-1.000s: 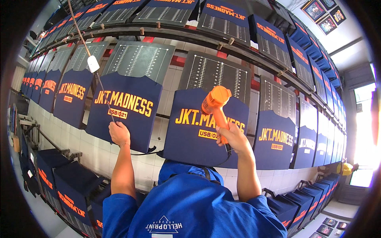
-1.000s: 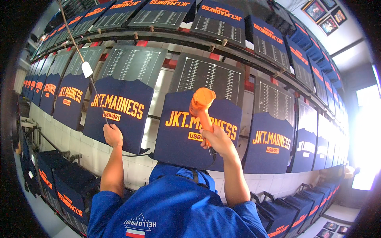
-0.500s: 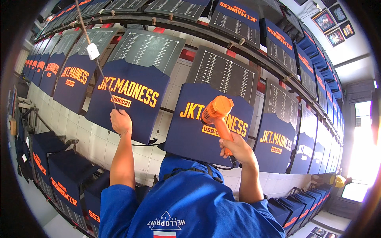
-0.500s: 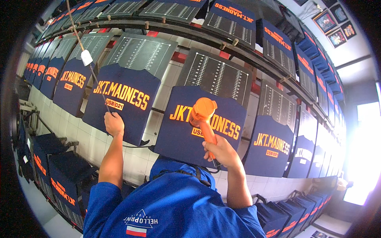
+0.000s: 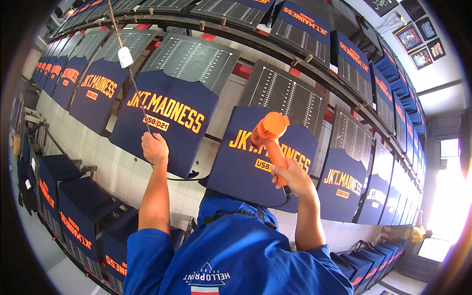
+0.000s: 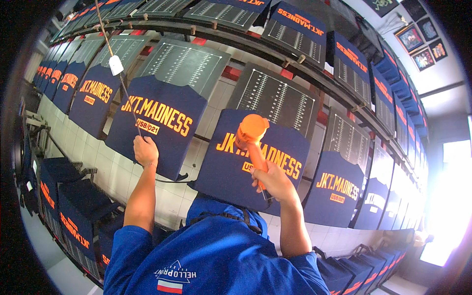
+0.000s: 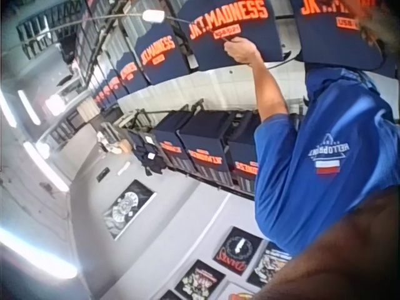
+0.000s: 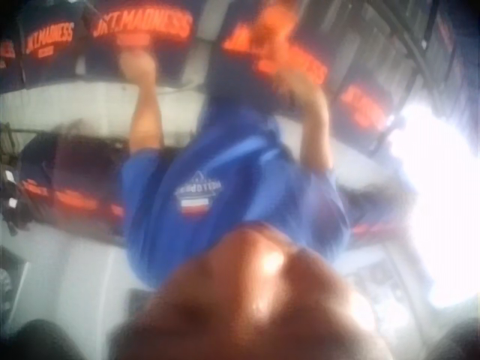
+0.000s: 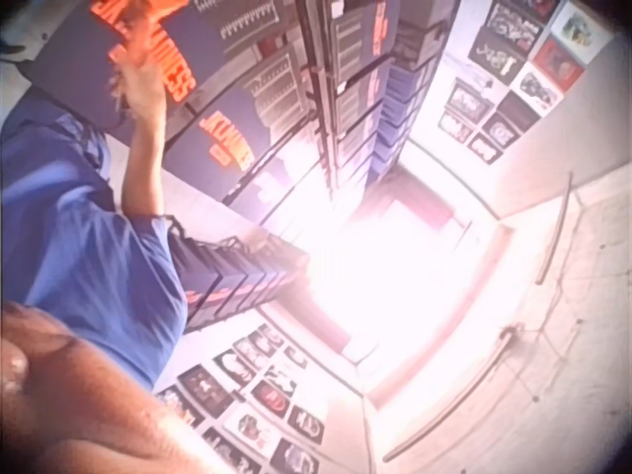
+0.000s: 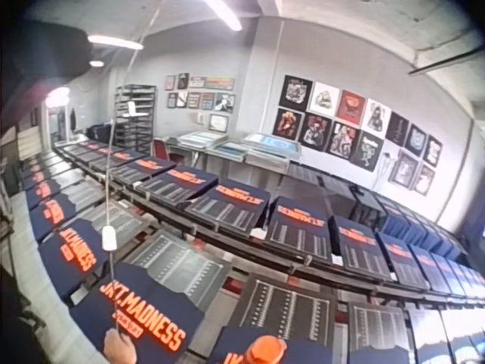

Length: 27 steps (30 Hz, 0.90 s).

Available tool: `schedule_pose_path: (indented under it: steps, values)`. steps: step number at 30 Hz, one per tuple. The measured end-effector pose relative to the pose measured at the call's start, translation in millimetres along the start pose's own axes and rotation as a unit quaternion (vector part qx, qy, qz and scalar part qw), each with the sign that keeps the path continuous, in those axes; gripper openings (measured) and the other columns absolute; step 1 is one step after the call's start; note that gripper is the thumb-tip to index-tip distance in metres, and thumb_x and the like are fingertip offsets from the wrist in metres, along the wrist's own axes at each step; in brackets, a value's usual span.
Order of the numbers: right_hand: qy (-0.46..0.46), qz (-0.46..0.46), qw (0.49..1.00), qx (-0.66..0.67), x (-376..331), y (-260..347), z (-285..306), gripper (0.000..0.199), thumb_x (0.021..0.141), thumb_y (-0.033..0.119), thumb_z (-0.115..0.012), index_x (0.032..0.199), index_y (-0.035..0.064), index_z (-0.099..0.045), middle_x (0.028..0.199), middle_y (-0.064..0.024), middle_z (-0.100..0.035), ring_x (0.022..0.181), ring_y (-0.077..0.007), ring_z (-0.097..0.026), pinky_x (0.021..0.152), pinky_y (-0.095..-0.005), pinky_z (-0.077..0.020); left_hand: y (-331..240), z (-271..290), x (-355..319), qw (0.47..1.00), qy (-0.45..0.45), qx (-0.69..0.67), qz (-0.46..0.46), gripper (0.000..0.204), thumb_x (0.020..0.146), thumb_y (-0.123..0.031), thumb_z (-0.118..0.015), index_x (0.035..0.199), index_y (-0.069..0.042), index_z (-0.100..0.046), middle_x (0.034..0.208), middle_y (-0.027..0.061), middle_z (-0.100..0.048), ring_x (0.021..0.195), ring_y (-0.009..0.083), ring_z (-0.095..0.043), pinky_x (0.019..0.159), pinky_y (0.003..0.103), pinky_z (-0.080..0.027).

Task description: The person uses a heat gun to dry the ink on several navy blue shirts mounted on boards. They pass the heat gun over the printed area while using their free hand to smooth the fabric.

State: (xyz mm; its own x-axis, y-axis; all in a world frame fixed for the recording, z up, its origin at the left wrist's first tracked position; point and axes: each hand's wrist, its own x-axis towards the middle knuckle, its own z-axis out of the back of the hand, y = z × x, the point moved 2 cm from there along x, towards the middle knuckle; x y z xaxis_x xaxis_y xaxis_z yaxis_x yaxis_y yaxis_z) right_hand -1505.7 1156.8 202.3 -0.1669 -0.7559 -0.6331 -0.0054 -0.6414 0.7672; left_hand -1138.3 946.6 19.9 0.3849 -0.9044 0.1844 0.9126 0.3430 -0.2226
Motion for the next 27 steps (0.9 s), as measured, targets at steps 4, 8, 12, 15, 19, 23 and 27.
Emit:
schedule_pose_path:
  steps: [4,8,12,15,19,23,27]
  values:
    - [-0.047,0.000,0.999,-0.021,8,3,6,0.028,0.095,0.022,-0.065,0.105,-0.0033,-0.058,0.077,-0.0053,-0.062,0.065,-0.0118,-0.062,0.056,-0.0266,-0.0522,4,-4,2,1.000,0.000,-0.003,-0.001,0.024,0.100,-0.028,-0.050,0.098,-0.005,-0.055,0.098,0.0123,-0.061,0.095,0.0334,-0.066,0.076,0.048,-0.058]
    - [-0.037,0.023,0.998,0.039,16,1,7,0.027,0.095,0.024,-0.065,0.101,-0.0019,-0.058,0.074,-0.0046,-0.060,0.061,-0.0124,-0.060,0.055,-0.0266,-0.0510,1,-3,1,1.000,-0.002,0.004,-0.003,0.023,0.099,-0.028,-0.051,0.097,-0.005,-0.055,0.097,0.0120,-0.060,0.094,0.0328,-0.066,0.075,0.047,-0.058]
    - [-0.025,0.036,0.998,0.034,21,5,1,0.026,0.095,0.024,-0.065,0.100,-0.0008,-0.057,0.074,-0.0040,-0.060,0.061,-0.0118,-0.060,0.054,-0.0259,-0.0502,-1,0,2,1.000,0.005,0.003,0.000,0.023,0.099,-0.028,-0.051,0.096,-0.005,-0.054,0.096,0.0117,-0.060,0.094,0.0326,-0.066,0.074,0.047,-0.058]
    - [-0.005,0.037,0.999,0.037,23,11,-5,0.026,0.095,0.024,-0.065,0.099,-0.0002,-0.057,0.074,-0.0037,-0.060,0.060,-0.0116,-0.059,0.054,-0.0257,-0.0499,1,0,2,1.000,-0.002,-0.008,-0.002,0.024,0.099,-0.028,-0.050,0.098,-0.005,-0.055,0.098,0.0135,-0.061,0.095,0.0347,-0.066,0.077,0.050,-0.057]
    - [0.004,0.041,0.999,0.022,28,12,-7,0.026,0.095,0.024,-0.065,0.100,-0.0002,-0.057,0.075,-0.0034,-0.059,0.060,-0.0113,-0.059,0.054,-0.0259,-0.0504,1,-1,1,1.000,0.006,-0.012,-0.001,0.024,0.099,-0.028,-0.050,0.098,-0.005,-0.055,0.098,0.0134,-0.061,0.095,0.0345,-0.066,0.076,0.050,-0.057]
    - [0.000,0.022,1.000,-0.007,26,17,-10,0.026,0.095,0.024,-0.065,0.100,-0.0003,-0.057,0.076,-0.0035,-0.059,0.061,-0.0114,-0.060,0.054,-0.0267,-0.0511,0,-1,2,1.000,0.004,-0.002,0.002,0.023,0.099,-0.028,-0.050,0.097,-0.005,-0.054,0.096,0.0120,-0.060,0.094,0.0329,-0.065,0.074,0.048,-0.058]
    - [0.028,0.017,0.999,0.006,25,16,-12,0.026,0.094,0.024,-0.065,0.099,0.0000,-0.057,0.076,-0.0040,-0.059,0.061,-0.0118,-0.060,0.054,-0.0278,-0.0513,0,-1,2,1.000,0.000,0.004,0.001,0.023,0.099,-0.028,-0.050,0.096,-0.006,-0.054,0.096,0.0111,-0.060,0.094,0.0320,-0.065,0.074,0.047,-0.058]
